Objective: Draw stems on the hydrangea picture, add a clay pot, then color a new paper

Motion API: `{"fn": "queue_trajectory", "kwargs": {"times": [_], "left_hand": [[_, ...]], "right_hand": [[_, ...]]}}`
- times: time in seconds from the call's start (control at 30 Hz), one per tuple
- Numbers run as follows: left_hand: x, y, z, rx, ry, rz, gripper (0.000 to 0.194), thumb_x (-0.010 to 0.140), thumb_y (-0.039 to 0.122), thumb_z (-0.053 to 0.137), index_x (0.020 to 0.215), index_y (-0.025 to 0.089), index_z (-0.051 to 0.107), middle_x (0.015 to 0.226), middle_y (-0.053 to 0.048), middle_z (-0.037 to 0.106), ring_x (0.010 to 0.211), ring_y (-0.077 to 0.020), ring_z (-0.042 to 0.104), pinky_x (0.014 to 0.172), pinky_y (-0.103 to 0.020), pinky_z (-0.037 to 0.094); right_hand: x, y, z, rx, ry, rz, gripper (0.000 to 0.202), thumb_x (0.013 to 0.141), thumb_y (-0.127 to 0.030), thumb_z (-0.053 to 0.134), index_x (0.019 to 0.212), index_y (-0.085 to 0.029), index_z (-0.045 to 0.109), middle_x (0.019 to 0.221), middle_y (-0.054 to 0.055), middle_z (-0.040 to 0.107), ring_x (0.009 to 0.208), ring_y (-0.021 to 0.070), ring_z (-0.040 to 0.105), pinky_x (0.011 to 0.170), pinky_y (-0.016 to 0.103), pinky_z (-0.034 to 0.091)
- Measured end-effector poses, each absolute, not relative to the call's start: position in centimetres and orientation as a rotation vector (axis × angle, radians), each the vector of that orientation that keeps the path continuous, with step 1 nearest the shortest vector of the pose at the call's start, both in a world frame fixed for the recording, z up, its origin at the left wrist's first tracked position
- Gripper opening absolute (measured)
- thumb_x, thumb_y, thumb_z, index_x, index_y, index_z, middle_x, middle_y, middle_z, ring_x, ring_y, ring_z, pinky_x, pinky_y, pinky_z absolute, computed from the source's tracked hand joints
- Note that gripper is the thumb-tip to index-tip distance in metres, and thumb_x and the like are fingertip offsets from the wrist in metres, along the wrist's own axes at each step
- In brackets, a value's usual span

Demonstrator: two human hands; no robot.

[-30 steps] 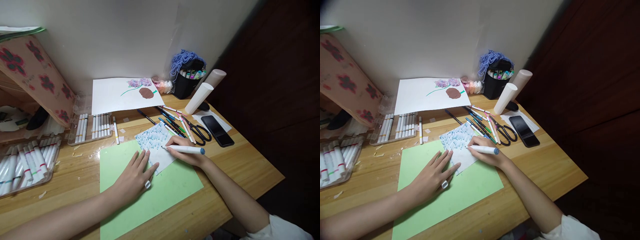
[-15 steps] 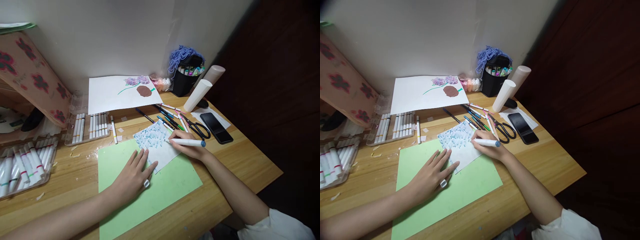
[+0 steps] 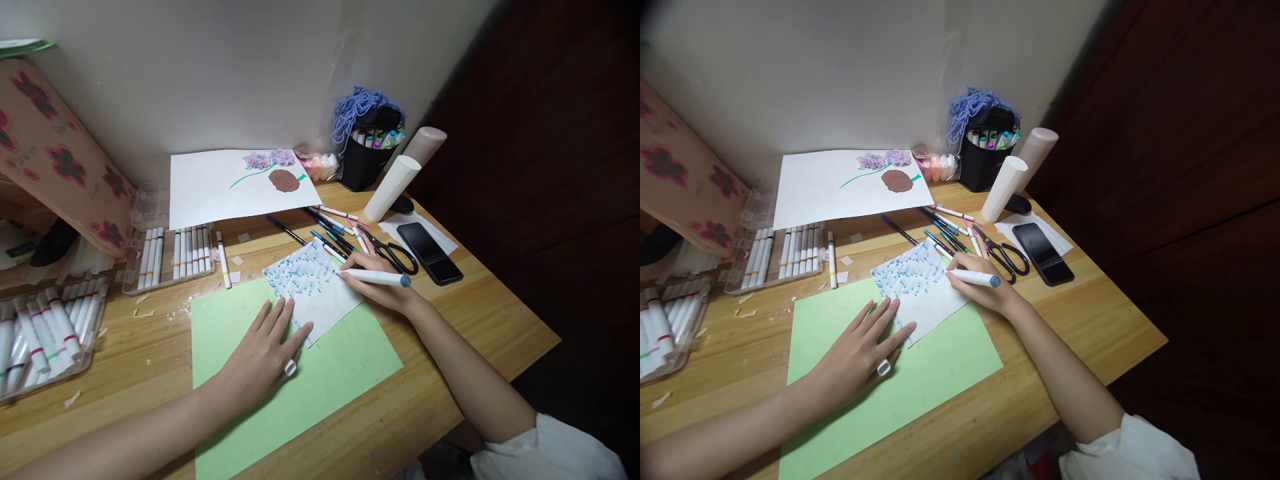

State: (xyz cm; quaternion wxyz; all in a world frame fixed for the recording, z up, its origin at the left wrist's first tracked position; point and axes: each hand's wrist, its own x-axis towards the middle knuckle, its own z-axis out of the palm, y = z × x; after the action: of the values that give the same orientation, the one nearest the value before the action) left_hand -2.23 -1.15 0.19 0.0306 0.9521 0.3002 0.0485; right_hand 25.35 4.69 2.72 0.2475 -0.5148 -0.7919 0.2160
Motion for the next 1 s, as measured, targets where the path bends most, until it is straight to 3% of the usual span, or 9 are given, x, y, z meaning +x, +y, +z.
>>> {"fn": "queue_trajectory", "kwargs": {"times": [0.53,0.67,0.8,1.0], "left_hand": [[-2.2,-1.2,-0.1,2.907,0.926,0.205,0.062,0.082,0.026,0.063,0.139,0.021,0.037,0.147,-0.020,0.028,0.134,-0.0381,0.027,0.106,-0.055,0.030],[-2.1,-1.2,0.0,2.895,0.950,0.266,0.052,0.088,0.018,0.052,0.138,0.021,0.038,0.149,-0.020,0.024,0.136,-0.0369,0.023,0.105,-0.058,0.030],[-1.9,-1.0,0.2,2.877,0.818,0.246,0.054,0.090,0.012,0.044,0.142,0.018,0.030,0.151,-0.016,0.019,0.139,-0.0316,0.017,0.109,-0.054,0.027],[-1.9,-0.7,0.2,2.852,0.834,0.201,0.056,0.089,0.014,0.045,0.142,0.020,0.030,0.152,-0.015,0.015,0.139,-0.0332,0.016,0.108,-0.054,0.028]], "right_hand": [[25.3,4.8,2.9,-1.465,-1.914,0.604,0.010,0.086,-0.031,0.055,0.088,-0.022,0.059,0.086,0.002,0.065,0.079,0.0182,0.060,0.070,0.028,0.044],[26.1,3.7,3.6,-1.465,-1.816,0.727,0.018,0.085,-0.034,0.058,0.099,-0.023,0.059,0.097,0.003,0.065,0.086,0.0191,0.061,0.070,0.028,0.047],[26.8,3.0,2.6,-1.456,-1.880,0.843,0.020,0.083,-0.029,0.060,0.102,-0.024,0.061,0.102,0.003,0.065,0.094,0.0207,0.061,0.077,0.030,0.047],[25.7,2.1,1.1,-1.429,-1.927,0.808,0.012,0.084,-0.023,0.054,0.096,-0.023,0.058,0.091,0.002,0.065,0.078,0.0164,0.061,0.066,0.027,0.047]]}}
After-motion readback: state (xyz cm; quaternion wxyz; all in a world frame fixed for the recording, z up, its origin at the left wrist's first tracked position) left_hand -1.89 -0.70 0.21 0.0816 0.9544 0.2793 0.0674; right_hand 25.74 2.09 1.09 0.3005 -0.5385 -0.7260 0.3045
